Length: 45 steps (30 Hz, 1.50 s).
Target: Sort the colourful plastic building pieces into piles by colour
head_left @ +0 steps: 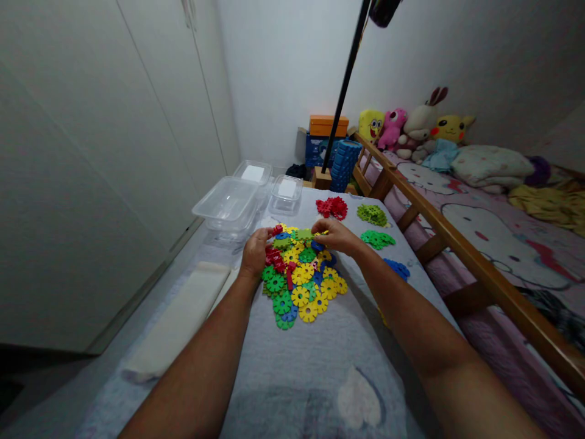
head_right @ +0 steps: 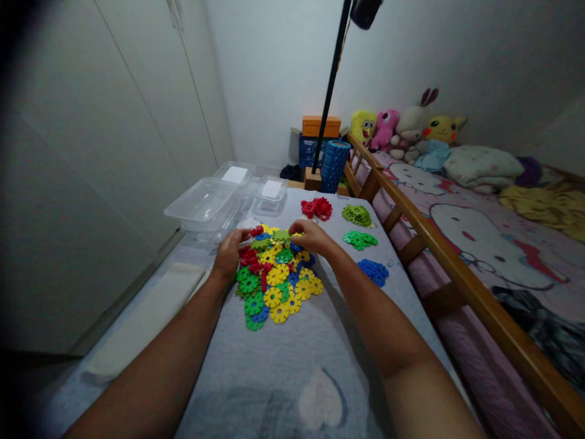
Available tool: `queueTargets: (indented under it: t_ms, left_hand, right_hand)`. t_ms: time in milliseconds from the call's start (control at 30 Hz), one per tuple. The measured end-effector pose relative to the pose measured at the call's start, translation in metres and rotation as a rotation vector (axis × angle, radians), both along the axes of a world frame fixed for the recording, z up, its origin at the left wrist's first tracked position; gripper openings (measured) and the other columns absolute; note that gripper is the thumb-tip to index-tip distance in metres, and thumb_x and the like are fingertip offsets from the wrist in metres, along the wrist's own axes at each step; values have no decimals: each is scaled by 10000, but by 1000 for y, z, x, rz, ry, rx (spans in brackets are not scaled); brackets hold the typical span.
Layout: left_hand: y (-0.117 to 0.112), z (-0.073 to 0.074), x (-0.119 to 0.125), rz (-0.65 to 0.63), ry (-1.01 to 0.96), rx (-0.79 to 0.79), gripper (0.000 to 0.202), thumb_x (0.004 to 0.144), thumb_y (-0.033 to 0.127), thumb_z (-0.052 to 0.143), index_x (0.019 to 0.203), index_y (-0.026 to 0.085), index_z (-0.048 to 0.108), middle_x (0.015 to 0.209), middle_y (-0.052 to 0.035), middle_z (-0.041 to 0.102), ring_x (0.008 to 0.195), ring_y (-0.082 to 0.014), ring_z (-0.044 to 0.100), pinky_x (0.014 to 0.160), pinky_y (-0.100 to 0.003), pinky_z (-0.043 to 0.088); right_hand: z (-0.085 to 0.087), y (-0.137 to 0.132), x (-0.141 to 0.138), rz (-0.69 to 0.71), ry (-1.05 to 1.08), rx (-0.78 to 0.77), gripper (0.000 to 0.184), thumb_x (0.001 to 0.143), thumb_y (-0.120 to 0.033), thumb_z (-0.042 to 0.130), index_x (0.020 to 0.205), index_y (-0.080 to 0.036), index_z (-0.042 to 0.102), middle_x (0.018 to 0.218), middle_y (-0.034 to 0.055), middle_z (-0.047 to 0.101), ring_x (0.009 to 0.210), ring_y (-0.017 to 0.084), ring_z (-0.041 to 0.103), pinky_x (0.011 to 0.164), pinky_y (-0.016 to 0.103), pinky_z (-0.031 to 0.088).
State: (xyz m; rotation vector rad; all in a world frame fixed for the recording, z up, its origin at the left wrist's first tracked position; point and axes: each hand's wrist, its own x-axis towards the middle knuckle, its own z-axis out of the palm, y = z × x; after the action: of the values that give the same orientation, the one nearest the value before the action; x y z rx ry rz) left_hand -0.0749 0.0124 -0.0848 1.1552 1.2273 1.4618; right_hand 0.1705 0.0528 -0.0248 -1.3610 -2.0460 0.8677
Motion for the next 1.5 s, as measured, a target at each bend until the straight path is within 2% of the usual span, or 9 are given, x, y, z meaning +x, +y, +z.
queueTargets:
  t_ms: [167,300,400,467,700,1000,1267,1367,1500]
  left_hand:
    - [0,-1,0,-55,19,-22,718,811,825,503,1052,182,713,1161,-125,744,1058,-279,697,865,-390,574]
    - [1,-4,-2,-93,7,-41,724,818,818,520,1085,172,710,1112,-123,742,963,-248,702,791,-361,573]
    - [2,-6,-3,-94,15,-12,705,824,808,537,1065,171,714,1114,-125,736,946,-230,694,777,-339,567]
    - [2,-6,-3,-101,32,-34,709,831,805,528,1090,171,715,1062,-116,738,844,-211,683,710,-332,559]
    - [-5,3,-2,-98,61,-69,684,829,788,537,1091,183,721,1039,-101,735,748,-184,633,630,-306,525]
    - [-5,5,-1,-99,78,-85,726,813,815,542,1118,179,715,1057,-103,721,775,-192,626,612,-292,499]
    - [-4,3,-1,-97,81,-74,694,825,788,548,1117,182,721,1032,-95,720,766,-192,631,636,-307,509]
    - [-4,2,-1,-96,63,-60,670,825,776,558,1087,182,726,1044,-94,728,789,-198,644,662,-311,519]
    - [-2,-1,-1,-87,18,-50,653,828,767,558,1071,187,732,1094,-102,736,863,-230,673,708,-334,538]
  right_hand:
    - [-2,11,47,-244,36,96,162,671,-245,692,821,-183,693,852,16,710,816,179,628,792,302,493]
    - [-10,32,90,-554,21,197,138,665,-241,653,794,-191,657,783,4,677,762,179,596,769,306,482]
    - [-16,49,121,-779,-27,253,112,674,-215,653,782,-196,629,816,22,690,794,183,601,791,303,478]
    - [-19,57,138,-896,-67,258,95,700,-196,647,792,-198,626,859,40,709,834,189,614,816,302,479]
    - [-22,78,174,-1138,-194,198,152,731,-149,620,862,-186,688,990,101,745,942,234,656,908,336,493]
    - [-31,94,191,-1184,-257,188,196,769,-186,627,934,-170,731,1008,128,749,999,274,652,947,380,491]
    - [-28,81,185,-1074,-352,123,411,786,-147,595,1171,-157,736,1130,136,762,1097,277,676,991,376,486]
    - [-22,70,178,-1029,-363,183,447,780,-134,567,1198,-160,725,1167,136,755,1138,273,662,1038,375,457]
    - [-12,55,152,-872,-336,311,401,789,-138,547,1147,-146,726,1228,147,732,1185,270,641,1094,391,427]
